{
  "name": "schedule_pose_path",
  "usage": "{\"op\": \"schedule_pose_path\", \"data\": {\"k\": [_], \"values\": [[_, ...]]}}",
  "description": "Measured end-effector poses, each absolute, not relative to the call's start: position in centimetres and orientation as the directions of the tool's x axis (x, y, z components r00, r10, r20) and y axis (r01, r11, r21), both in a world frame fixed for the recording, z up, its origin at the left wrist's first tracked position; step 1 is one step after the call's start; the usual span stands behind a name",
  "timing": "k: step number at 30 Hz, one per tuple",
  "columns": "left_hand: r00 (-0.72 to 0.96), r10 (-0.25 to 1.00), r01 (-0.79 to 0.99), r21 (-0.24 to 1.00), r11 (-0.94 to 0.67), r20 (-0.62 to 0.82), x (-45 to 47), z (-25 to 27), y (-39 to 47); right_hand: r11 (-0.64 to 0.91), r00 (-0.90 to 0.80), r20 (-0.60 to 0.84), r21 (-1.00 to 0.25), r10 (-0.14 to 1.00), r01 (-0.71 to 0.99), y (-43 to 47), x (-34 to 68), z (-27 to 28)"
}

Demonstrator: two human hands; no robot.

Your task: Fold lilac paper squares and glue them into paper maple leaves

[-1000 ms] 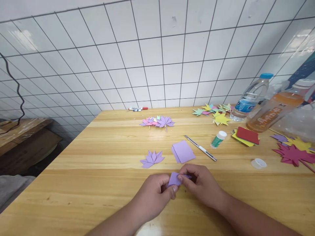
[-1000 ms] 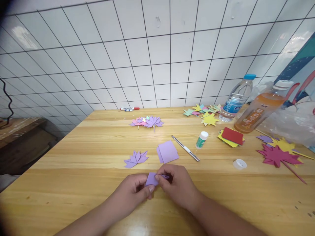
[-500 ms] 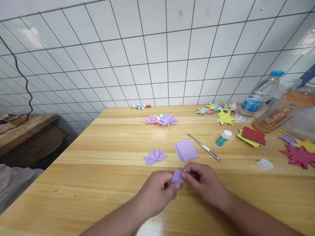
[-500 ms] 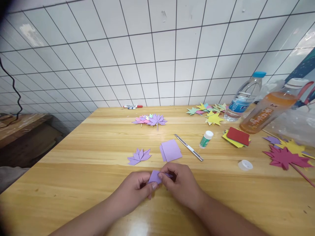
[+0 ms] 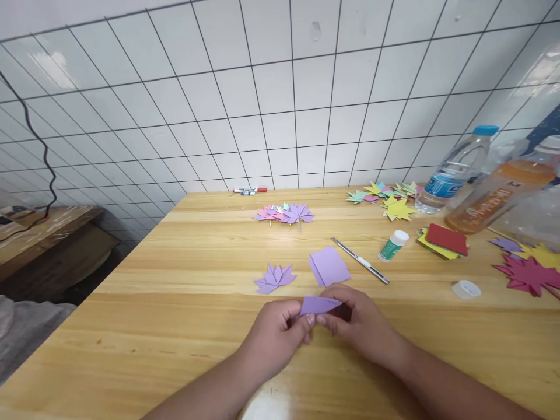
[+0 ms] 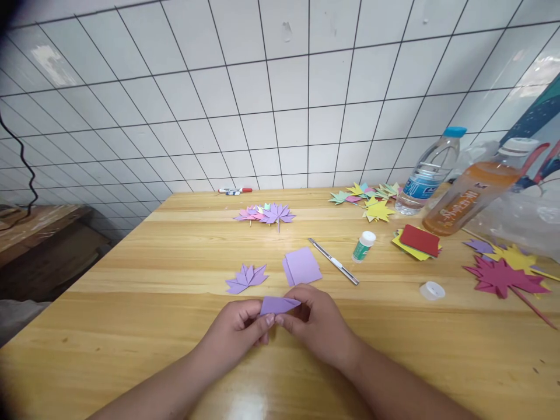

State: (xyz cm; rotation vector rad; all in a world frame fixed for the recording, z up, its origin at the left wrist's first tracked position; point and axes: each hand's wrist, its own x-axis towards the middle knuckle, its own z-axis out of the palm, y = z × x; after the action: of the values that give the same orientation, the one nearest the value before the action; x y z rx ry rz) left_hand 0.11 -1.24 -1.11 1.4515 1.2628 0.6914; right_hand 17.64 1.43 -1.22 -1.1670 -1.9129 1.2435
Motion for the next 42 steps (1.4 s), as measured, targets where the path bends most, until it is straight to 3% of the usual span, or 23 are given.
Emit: {"op": "schedule_pose_path", "data": {"k": [7, 18, 23, 30, 36, 42], "values": [[0.266, 0.942, 0.399, 0.913, 0.086, -0.206, 0.1, -1.3, -1.5, 0.111, -0.424, -0.033, -0.944, 0.905, 0.310, 1.5, 17.8, -1.1], [0.219, 0.947, 0.430, 0.895, 0.124, -0.236, -0.3, 0.1, -0.9, 0.061, -0.456, 0.023, -0.996, 0.890, 0.069, 2.1, 18.4, -1.6], [0.210, 0.948, 0.414, 0.900, 0.134, -0.238, -0.3, 0.0, -0.8, 0.094, -0.471, 0.027, -0.989, 0.882, 0.118, 2.0, 18.3, -1.3], [0.262, 0.945, 0.401, 0.913, 0.076, -0.194, -0.2, -0.9, -1.1, 0.139, -0.462, -0.029, -0.935, 0.886, 0.325, 1.3, 17.9, -1.3], [0.209, 0.951, 0.416, 0.901, 0.122, -0.225, -0.3, -0.7, -0.9, 0.013, -0.378, -0.043, -0.990, 0.925, 0.143, 1.9, 18.0, -2.0], [0.214, 0.947, 0.446, 0.887, 0.124, -0.240, -0.5, -0.4, -0.9, -0.011, -0.365, -0.061, -0.991, 0.929, 0.136, 1.8, 18.1, -1.9]]}}
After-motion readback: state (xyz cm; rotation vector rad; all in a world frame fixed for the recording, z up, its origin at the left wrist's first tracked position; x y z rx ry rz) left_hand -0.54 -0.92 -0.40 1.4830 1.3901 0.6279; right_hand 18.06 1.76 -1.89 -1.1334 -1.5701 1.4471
